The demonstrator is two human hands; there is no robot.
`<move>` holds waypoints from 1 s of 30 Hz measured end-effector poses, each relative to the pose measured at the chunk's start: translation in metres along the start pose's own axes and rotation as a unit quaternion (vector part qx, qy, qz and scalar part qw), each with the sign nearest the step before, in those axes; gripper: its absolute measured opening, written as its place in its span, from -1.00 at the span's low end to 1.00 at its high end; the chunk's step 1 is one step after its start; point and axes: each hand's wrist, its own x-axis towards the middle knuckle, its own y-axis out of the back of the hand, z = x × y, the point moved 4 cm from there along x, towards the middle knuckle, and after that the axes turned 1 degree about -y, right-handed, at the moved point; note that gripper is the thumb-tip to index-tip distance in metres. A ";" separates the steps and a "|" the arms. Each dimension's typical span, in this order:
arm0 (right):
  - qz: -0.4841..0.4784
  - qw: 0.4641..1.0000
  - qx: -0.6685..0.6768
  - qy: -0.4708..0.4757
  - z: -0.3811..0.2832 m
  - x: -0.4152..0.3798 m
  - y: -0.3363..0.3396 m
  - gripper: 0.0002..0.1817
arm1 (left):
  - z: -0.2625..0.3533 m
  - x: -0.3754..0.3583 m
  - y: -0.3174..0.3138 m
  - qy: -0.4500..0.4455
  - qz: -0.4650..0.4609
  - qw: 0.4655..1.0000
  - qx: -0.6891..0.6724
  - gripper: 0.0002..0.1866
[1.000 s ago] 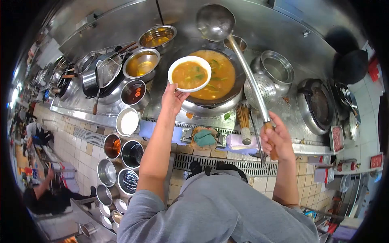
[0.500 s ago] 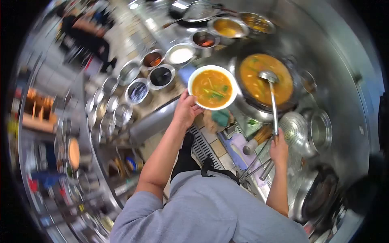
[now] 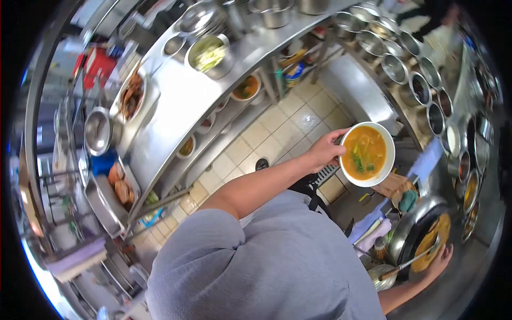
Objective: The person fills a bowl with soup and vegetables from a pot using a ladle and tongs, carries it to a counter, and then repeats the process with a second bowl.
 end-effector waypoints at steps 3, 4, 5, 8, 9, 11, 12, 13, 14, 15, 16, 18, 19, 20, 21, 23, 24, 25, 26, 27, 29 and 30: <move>-0.043 0.998 -0.027 0.028 -0.101 0.012 -0.032 -0.48 | -0.002 -0.052 0.065 -0.013 0.077 0.997 -0.022 -0.27; -0.059 0.997 -0.028 0.044 -0.113 0.017 -0.047 -0.48 | -0.004 -0.068 0.085 -0.020 0.095 0.995 -0.034 -0.27; -0.077 0.995 0.001 0.068 -0.120 0.026 -0.061 -0.49 | -0.011 -0.085 0.109 -0.032 0.114 0.992 -0.046 -0.27; -0.119 0.983 0.038 0.132 -0.162 0.041 -0.106 -0.52 | -0.041 -0.130 0.179 -0.061 0.161 0.982 -0.078 -0.27; -0.141 0.978 0.024 0.155 -0.182 0.040 -0.120 -0.53 | -0.052 -0.147 0.201 -0.074 0.192 0.974 -0.098 -0.28; -0.211 0.951 0.069 0.217 -0.203 0.049 -0.147 -0.58 | -0.079 -0.179 0.240 -0.088 0.225 0.962 -0.130 -0.29; -0.214 0.948 0.061 0.226 -0.211 0.057 -0.159 -0.58 | -0.092 -0.195 0.260 -0.114 0.254 0.948 -0.155 -0.30; -0.209 0.950 -0.010 0.231 -0.217 0.064 -0.168 -0.59 | -0.106 -0.212 0.279 -0.140 0.281 0.932 -0.180 -0.32; -0.201 0.947 -0.080 0.237 -0.227 0.064 -0.177 -0.59 | -0.123 -0.228 0.297 -0.158 0.299 0.919 -0.201 -0.33; -0.210 0.945 -0.041 0.248 -0.235 0.060 -0.187 -0.62 | -0.134 -0.245 0.314 -0.179 0.318 0.905 -0.221 -0.34; -0.209 0.942 -0.042 0.260 -0.245 0.058 -0.199 -0.62 | -0.145 -0.259 0.327 -0.188 0.318 0.900 -0.229 -0.34; -0.231 0.919 -0.090 0.307 -0.244 0.084 -0.219 -0.63 | -0.165 -0.294 0.354 -0.250 0.399 0.827 -0.307 -0.36; -0.250 0.926 -0.089 0.269 -0.255 0.079 -0.230 -0.65 | -0.179 -0.307 0.368 -0.259 0.400 0.821 -0.313 -0.36; -0.250 0.923 -0.087 0.281 -0.270 0.072 -0.239 -0.65 | -0.193 -0.322 0.385 -0.282 0.430 0.794 -0.325 -0.39; -0.281 0.911 -0.103 0.284 -0.268 0.078 -0.251 -0.64 | -0.202 -0.337 0.399 -0.304 0.458 0.765 -0.336 -0.41; -0.311 0.888 -0.152 0.303 -0.268 0.082 -0.278 -0.67 | -0.209 -0.367 0.420 -0.340 0.474 0.736 -0.346 -0.44; -0.312 0.885 -0.151 0.312 -0.267 0.077 -0.287 -0.67 | -0.212 -0.383 0.430 -0.366 0.487 0.712 -0.349 -0.46; -0.321 0.889 -0.119 0.304 -0.267 0.071 -0.298 -0.67 | -0.216 -0.396 0.442 -0.377 0.495 0.695 -0.360 -0.49; -0.329 0.893 -0.085 0.296 -0.272 0.066 -0.310 -0.68 | -0.218 -0.407 0.455 -0.386 0.496 0.689 -0.361 -0.49; -0.359 0.851 -0.120 0.363 -0.289 0.047 -0.315 -0.69 | -0.219 -0.418 0.466 -0.406 0.508 0.670 -0.358 -0.49; -0.367 0.858 -0.124 0.337 -0.313 0.010 -0.316 -0.69 | -0.226 -0.433 0.495 -0.434 0.532 0.632 -0.359 -0.50; -0.376 0.866 -0.133 0.303 -0.317 0.006 -0.317 -0.69 | -0.224 -0.438 0.507 -0.439 0.530 0.630 -0.361 -0.50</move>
